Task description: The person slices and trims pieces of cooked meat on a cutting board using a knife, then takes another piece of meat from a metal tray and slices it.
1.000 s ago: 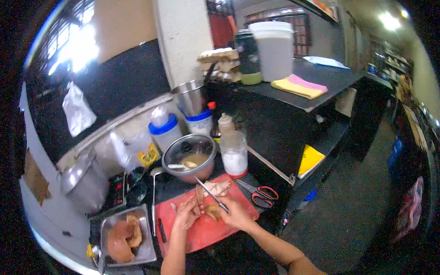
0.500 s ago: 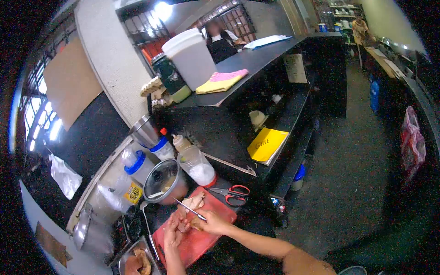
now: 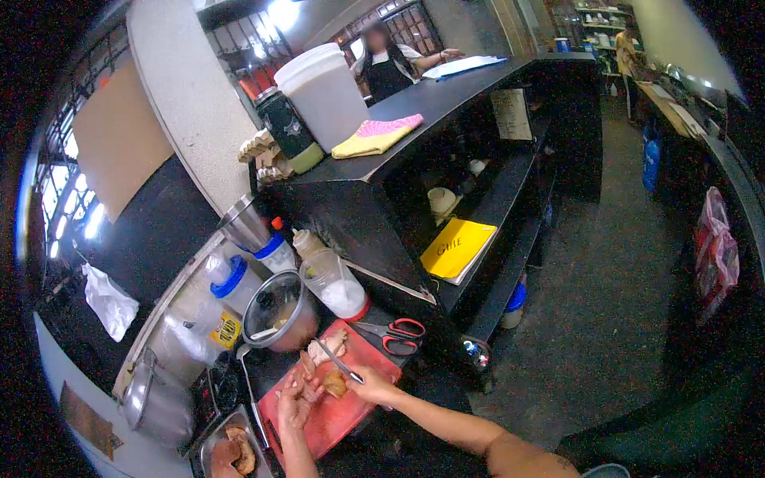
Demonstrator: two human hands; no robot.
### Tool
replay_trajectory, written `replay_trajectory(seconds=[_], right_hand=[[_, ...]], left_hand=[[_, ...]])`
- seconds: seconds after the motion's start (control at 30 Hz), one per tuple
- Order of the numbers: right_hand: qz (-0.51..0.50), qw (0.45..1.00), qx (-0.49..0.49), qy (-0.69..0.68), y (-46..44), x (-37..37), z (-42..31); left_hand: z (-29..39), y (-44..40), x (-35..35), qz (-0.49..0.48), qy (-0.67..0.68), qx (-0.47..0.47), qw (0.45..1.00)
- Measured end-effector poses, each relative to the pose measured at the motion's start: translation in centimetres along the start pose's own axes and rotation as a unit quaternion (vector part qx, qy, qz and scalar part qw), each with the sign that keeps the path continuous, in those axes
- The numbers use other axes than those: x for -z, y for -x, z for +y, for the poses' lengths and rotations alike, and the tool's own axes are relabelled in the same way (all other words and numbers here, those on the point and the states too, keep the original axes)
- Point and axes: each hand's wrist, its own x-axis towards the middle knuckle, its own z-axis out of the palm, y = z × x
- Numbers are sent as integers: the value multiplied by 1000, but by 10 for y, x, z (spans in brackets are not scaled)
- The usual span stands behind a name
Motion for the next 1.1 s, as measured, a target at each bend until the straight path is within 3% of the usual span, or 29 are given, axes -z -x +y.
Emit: replay_trajectory(seconds=[0.53, 0.63, 0.93, 1.1], right_hand=[[67, 996, 46, 21, 8, -2, -8], [38, 999, 8, 16, 10, 2, -13], [45, 998, 16, 37, 12, 1, -13], [46, 998, 27, 32, 12, 0, -9]], left_hand=[[0, 2, 9, -8, 1, 2, 1000], [1, 1, 8, -19, 9, -1, 1000], [2, 1, 5, -42, -12, -11, 999], [3, 2, -4, -4, -16, -3, 1000]])
